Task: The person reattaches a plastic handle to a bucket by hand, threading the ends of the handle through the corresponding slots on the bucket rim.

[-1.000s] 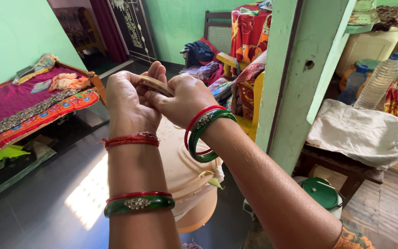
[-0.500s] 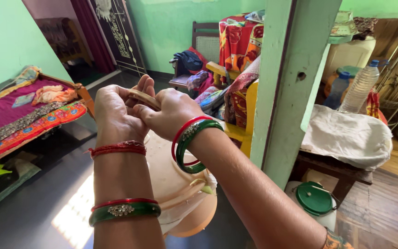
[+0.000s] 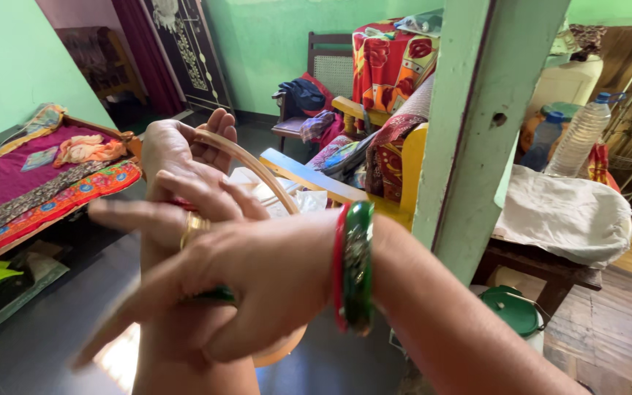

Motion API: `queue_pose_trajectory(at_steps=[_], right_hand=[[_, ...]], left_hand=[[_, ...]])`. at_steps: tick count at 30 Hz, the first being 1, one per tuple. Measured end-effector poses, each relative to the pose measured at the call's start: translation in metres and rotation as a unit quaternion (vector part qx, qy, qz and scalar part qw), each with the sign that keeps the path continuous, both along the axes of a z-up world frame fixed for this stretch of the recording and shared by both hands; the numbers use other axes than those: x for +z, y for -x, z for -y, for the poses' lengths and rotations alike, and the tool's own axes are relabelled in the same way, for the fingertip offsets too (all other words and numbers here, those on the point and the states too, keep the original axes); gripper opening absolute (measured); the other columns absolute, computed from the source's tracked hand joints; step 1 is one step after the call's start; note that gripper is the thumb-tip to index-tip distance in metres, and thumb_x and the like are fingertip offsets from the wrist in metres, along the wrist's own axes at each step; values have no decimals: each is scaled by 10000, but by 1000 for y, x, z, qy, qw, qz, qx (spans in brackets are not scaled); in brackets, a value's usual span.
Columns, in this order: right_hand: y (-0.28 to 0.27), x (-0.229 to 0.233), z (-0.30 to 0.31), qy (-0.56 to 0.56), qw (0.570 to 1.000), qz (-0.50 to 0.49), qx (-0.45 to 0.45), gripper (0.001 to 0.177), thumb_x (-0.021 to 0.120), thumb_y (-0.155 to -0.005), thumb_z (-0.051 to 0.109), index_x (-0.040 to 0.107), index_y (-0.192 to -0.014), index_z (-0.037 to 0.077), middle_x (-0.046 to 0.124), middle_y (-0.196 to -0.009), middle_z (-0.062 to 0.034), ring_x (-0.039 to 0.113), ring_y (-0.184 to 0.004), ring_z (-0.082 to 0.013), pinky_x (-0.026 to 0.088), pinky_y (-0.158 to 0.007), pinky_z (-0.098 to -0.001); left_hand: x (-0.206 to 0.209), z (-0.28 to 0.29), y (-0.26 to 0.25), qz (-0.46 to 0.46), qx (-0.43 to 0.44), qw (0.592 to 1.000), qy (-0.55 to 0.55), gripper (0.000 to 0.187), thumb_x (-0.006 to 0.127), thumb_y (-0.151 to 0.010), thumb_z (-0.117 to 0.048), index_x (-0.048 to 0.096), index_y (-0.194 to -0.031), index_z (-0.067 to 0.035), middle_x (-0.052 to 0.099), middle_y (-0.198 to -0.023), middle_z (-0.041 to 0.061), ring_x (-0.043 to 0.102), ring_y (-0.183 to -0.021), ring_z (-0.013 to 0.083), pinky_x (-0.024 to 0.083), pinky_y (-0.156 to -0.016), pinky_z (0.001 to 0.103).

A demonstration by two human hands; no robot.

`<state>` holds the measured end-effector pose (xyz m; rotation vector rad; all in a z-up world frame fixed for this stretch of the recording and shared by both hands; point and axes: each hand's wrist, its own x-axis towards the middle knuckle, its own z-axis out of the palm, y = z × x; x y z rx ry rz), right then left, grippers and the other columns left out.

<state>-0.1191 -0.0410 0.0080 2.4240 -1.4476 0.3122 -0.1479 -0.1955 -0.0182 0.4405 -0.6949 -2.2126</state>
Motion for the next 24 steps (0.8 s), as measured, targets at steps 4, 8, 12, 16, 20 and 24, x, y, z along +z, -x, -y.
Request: queue_pose_trajectory(at_steps=[4, 8, 12, 16, 20, 24], right_hand=[[-17, -9, 8, 17, 995, 91, -35, 709, 817, -636, 328, 655, -1300, 516, 239, -1687, 39, 124, -1556, -385, 11, -1146, -657], [-24, -16, 13, 38, 995, 35, -82, 701, 772, -704, 288, 614, -1320, 585, 234, -1687, 73, 147, -1578, -330, 22, -1281, -630], [-31, -20, 23, 78, 992, 55, -78, 878, 689, -505, 142, 644, -1264, 581, 298, -1657, 18, 150, -1552, -364, 37, -1178, -667], [-33, -25, 27, 94, 989, -4, -111, 849, 696, -542, 193, 625, -1286, 596, 375, -1607, 100, 201, -1579, -294, 60, -1285, -624], [-35, -30, 33, 112, 989, 13, -97, 819, 700, -612, 113, 631, -1271, 593, 316, -1668, 51, 205, -1594, -295, 78, -1309, -598], [-18, -28, 52, 127, 985, 63, -100, 724, 749, -678, 95, 658, -1235, 549, 316, -1662, -19, 205, -1584, -337, 33, -1189, -706]], left_hand=[[0, -5, -7, -4, 13, 1000, 1, 386, 385, -836, -57, 617, -1050, 164, 736, -1017, 236, 765, -883, 299, 674, -773, 372], [1, -6, -13, -5, 23, 1000, 0, 381, 388, -848, -61, 619, -1053, 161, 739, -1015, 233, 767, -882, 297, 675, -772, 371], [1, 5, -33, -3, 34, 999, 18, 375, 390, -860, -64, 621, -1056, 157, 743, -1014, 230, 770, -880, 295, 676, -770, 371], [4, 17, -55, 0, 51, 998, 32, 370, 393, -872, -68, 623, -1059, 154, 746, -1012, 228, 773, -879, 292, 677, -769, 371], [0, 21, -68, 8, 57, 997, 51, 365, 396, -884, -71, 625, -1062, 151, 750, -1010, 225, 776, -877, 290, 678, -767, 370], [-3, 29, -85, 17, 71, 995, 61, 360, 398, -896, -75, 626, -1064, 148, 754, -1009, 222, 779, -875, 288, 679, -766, 370]])
